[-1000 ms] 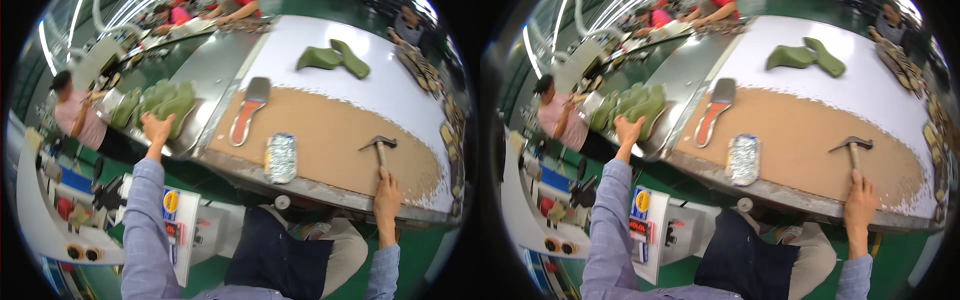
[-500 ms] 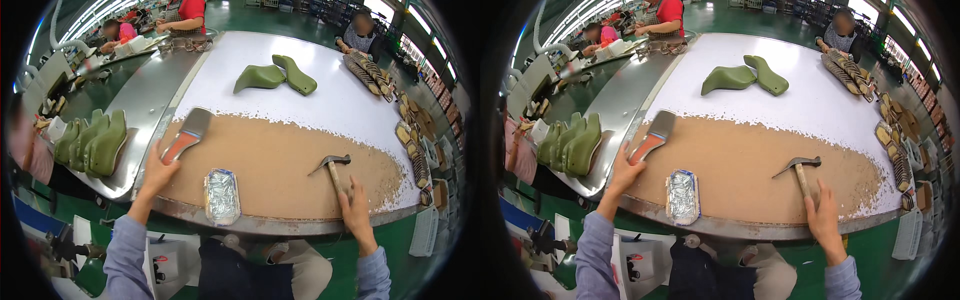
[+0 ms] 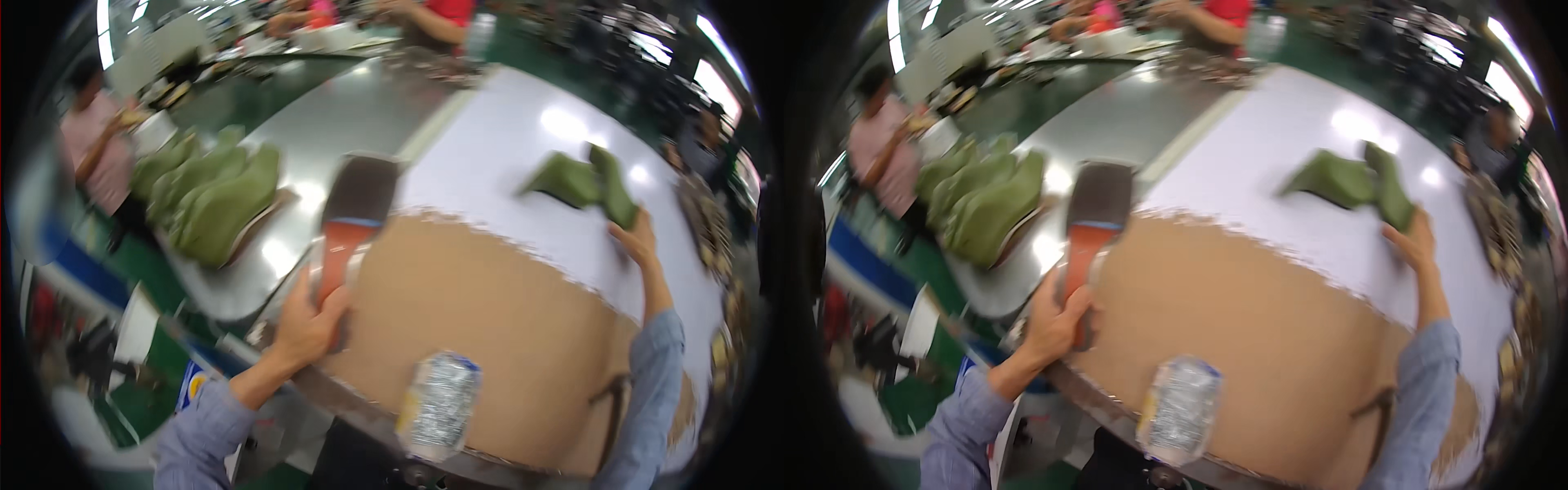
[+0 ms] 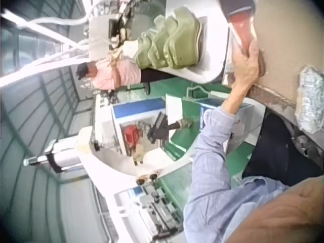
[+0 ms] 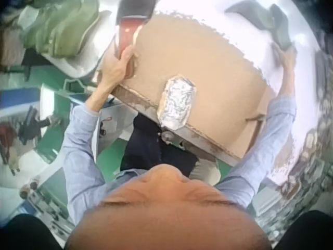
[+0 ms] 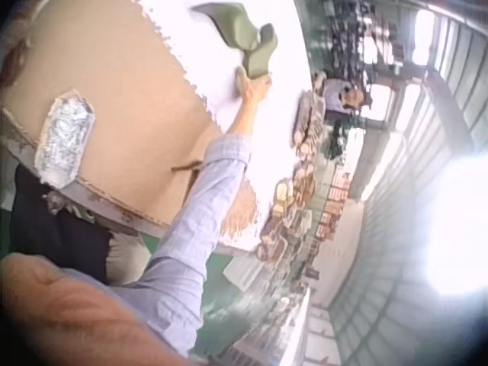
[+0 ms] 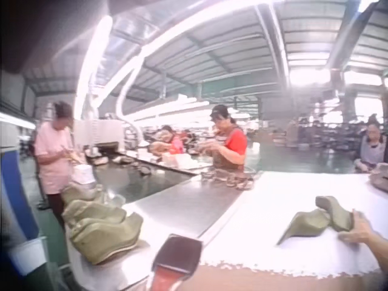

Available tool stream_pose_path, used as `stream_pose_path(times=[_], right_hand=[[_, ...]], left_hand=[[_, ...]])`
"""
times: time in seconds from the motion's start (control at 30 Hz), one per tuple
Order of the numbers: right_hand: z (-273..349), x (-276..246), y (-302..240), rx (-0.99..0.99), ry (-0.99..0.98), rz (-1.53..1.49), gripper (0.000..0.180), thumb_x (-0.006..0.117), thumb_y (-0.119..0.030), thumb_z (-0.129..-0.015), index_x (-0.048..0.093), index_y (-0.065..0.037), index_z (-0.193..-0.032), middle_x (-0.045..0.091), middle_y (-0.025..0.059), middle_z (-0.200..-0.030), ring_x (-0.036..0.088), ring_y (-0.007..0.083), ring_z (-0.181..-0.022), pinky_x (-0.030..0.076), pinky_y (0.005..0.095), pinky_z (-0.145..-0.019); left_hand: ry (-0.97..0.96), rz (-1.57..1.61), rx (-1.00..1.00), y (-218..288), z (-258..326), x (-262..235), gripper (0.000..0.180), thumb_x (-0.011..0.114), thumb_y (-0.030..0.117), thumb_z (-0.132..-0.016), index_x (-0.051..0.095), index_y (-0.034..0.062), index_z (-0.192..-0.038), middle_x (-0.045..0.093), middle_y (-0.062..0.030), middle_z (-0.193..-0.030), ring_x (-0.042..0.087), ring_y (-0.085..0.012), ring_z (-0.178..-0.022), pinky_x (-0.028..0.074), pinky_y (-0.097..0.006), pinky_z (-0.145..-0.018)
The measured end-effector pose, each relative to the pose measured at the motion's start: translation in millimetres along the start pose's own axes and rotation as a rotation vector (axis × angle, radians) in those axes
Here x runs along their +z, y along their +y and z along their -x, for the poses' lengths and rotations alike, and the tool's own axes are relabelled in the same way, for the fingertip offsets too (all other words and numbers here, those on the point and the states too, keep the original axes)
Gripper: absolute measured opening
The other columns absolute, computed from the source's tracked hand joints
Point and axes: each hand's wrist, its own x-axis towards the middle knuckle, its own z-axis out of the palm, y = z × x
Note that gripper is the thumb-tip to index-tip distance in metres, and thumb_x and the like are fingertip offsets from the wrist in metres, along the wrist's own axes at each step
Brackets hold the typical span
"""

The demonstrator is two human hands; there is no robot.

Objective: The person assembles green slipper uppers onto insoles at a factory workstation. They repeatedly pick up a slipper upper and an insole, align them, and use a hammer to drive staples from a foil-wrapped pack into the insole to secure the upper. Completed units are placed on a metal tray to the left.

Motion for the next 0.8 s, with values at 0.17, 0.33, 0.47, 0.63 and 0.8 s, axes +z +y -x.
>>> stream_pose_path(times=[0.17, 0.33, 0.47, 0.63, 0.8], right_hand=[[24.3, 35.5, -26.1, -0.081, 0.065, 0.033, 0.084, 0.074, -0.038, -0.080, 0.040, 0.002, -0.146, 0.056, 0.0284, -0.127, 0.056, 0.0457, -0.115, 0.048, 0.0504, -0.097], [136.7, -18.8, -86.3, -0.139, 0.060, 0.073, 0.089, 0.070, -0.042, -0.079, 0.038, 0.011, -0.144, 0.055, 0.0307, -0.126, 0.056, 0.0476, -0.112, 0.047, 0.0514, -0.097], [225.3, -92.9, -111.3, -0.252, -0.123, -0.196, 0.089, 0.070, -0.047, -0.079, 0.042, 0.009, -0.142, 0.059, 0.0250, -0.122, 0.059, 0.0399, -0.109, 0.047, 0.0515, -0.096], [299.3, -179.5, -134.3, 0.484, -0.586, -1.533, 0.063, 0.056, -0.058, -0.094, 0.053, -0.011, -0.137, 0.066, 0.0044, -0.109, 0.066, 0.0149, -0.090, 0.054, 0.0330, -0.070], [384.1, -219.8, -217.1, 0.329, -0.316, -1.768, 0.070, 0.058, -0.058, -0.091, 0.051, -0.007, -0.140, 0.064, 0.0074, -0.120, 0.063, 0.0191, -0.107, 0.053, 0.0375, -0.088]], left_hand=[[-0.016, -0.087, 0.064, 9.4, 6.8, -5.9, 0.036, 0.052, 0.030, -0.106, 0.057, 0.0002, -0.126, 0.066, -0.0131, -0.102, 0.066, -0.0188, -0.089, 0.051, -0.035, -0.081], [-0.034, 0.270, 0.126, -0.1, 10.3, -4.0, 0.045, 0.046, 0.031, -0.109, 0.043, -0.0013, -0.140, 0.066, -0.0095, -0.110, 0.066, -0.0136, -0.093, 0.053, -0.030, -0.084], [0.001, 0.502, 0.165, 2.2, 24.6, 3.4, 0.048, 0.044, 0.021, -0.109, 0.026, -0.0012, -0.147, 0.060, -0.0155, -0.126, 0.069, -0.0205, -0.100, 0.055, -0.031, -0.085], [-0.072, 0.753, 0.146, 56.3, 90.7, 6.2, 0.058, 0.044, 0.005, -0.104, 0.016, 0.0051, -0.155, 0.049, -0.0176, -0.142, 0.064, -0.0281, -0.117, 0.058, -0.039, -0.087], [-0.188, 1.169, -0.163, 84.5, 150.8, 22.5, 0.058, 0.055, 0.031, -0.104, 0.026, 0.0077, -0.149, 0.046, -0.0152, -0.145, 0.061, -0.0275, -0.121, 0.058, -0.044, -0.088]])
